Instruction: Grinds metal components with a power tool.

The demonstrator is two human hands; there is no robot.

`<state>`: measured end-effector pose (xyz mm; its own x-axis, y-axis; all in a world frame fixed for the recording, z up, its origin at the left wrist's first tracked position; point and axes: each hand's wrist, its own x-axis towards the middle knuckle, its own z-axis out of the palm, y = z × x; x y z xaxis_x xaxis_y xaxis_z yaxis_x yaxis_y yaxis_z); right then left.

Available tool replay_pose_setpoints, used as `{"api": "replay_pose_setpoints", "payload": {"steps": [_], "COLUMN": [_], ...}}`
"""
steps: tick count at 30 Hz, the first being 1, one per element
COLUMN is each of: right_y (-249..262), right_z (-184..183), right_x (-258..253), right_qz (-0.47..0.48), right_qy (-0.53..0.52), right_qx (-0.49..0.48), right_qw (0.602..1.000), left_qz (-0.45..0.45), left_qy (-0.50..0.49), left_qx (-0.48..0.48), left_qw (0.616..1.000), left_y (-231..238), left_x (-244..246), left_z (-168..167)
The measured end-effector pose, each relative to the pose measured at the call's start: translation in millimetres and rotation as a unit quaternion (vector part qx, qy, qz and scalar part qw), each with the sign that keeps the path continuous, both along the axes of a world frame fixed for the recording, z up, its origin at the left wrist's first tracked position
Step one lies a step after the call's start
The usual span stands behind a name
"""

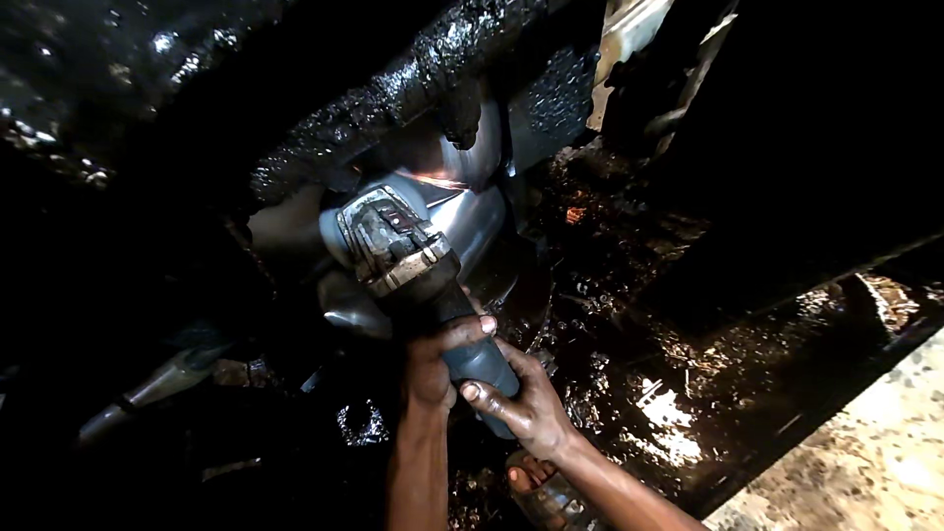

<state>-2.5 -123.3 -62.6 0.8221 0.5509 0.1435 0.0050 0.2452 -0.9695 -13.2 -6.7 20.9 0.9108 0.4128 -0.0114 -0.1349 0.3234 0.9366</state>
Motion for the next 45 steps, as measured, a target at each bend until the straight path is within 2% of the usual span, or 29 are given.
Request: {"api": "replay_pose_setpoints", "payload": {"steps": [45], "right_y": [-10], "right_z": [-7], "right_x": [8], "right_qz": [-0.008], "right_qy": [0.03], "right_qx": [0.076], "right_qw": [0.997], "left_qz": [-0.004], "left_qy": [0.056], "left_qx": [0.038], "left_qw": [0.998], "left_y": [-23], "left_x": [15], "left_z": [9]}}
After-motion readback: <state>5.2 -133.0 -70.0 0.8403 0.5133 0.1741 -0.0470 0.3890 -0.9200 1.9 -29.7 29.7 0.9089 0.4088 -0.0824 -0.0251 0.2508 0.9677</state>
